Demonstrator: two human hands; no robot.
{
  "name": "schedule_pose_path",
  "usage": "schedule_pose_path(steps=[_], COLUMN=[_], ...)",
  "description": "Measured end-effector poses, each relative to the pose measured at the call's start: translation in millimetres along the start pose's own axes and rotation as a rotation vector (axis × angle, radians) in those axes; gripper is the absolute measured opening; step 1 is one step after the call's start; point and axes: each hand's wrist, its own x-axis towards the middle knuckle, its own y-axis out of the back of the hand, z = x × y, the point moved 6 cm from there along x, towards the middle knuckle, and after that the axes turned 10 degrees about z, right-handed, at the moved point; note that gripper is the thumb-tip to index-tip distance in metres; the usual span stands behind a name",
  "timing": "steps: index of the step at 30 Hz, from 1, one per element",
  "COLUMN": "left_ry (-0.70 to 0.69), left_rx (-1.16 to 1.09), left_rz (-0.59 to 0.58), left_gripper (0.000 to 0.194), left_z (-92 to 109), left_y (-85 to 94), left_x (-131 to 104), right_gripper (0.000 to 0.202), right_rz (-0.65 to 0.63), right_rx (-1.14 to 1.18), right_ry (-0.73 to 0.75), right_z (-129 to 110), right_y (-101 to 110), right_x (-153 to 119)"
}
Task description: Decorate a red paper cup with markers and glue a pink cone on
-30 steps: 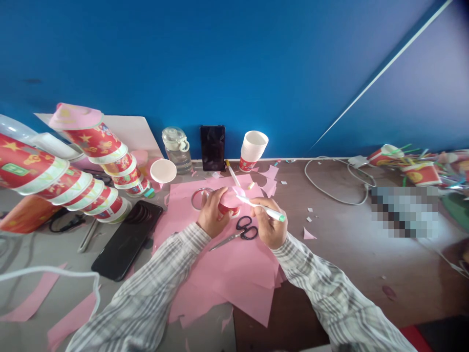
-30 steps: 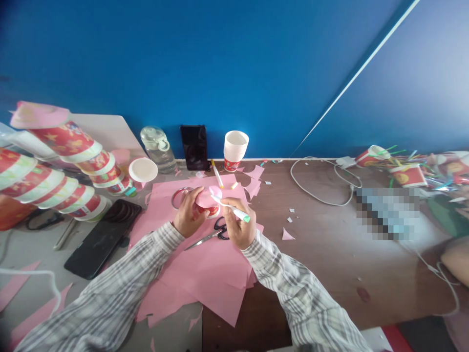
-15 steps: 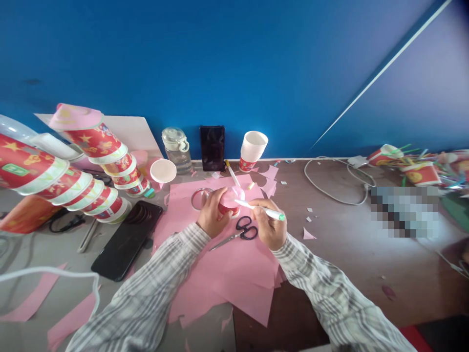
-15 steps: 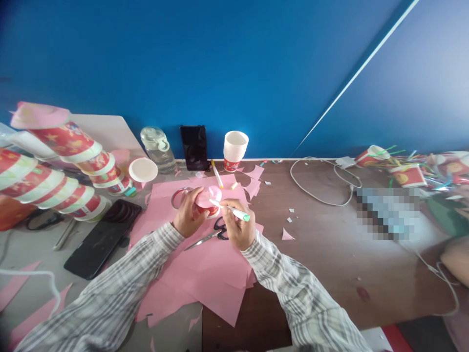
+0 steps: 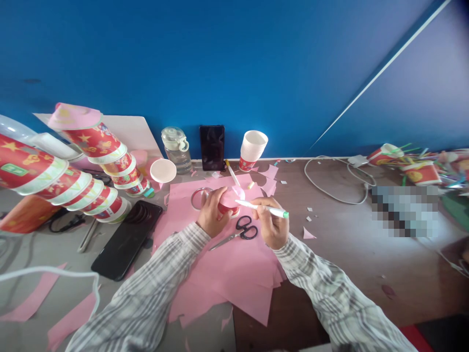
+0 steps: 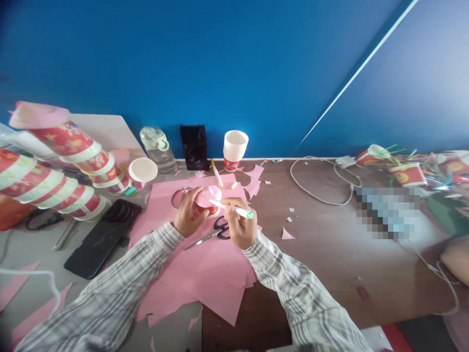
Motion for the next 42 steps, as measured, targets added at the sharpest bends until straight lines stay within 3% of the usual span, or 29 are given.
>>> schedule_pose_path(steps=[20,30,42], left_ry=[0.031,0.019,0.032], left_rx=[-0.013,-0.05,-0.047], left_rz=[0.014,-0.008,0.002], left_gripper=[0.059,0.06,0.062], left_z=[1.2,2.9,0.1], left_y=[0.2,2.0,-0.3], left_x=[1.6,1.5,0.3], right_gripper=[0.017,0.018,0.019], right_rz=[-0.115,-0.058,-0.136], right_rx=[-0.013,-0.063,-0.026], right_ry=[-0.005,0.044,-0.026], right_z=[0.9,-11.7,-2.8], right_y=[-7.3,2.4,-7.3], right_x=[-8.3,4.5,-5.3])
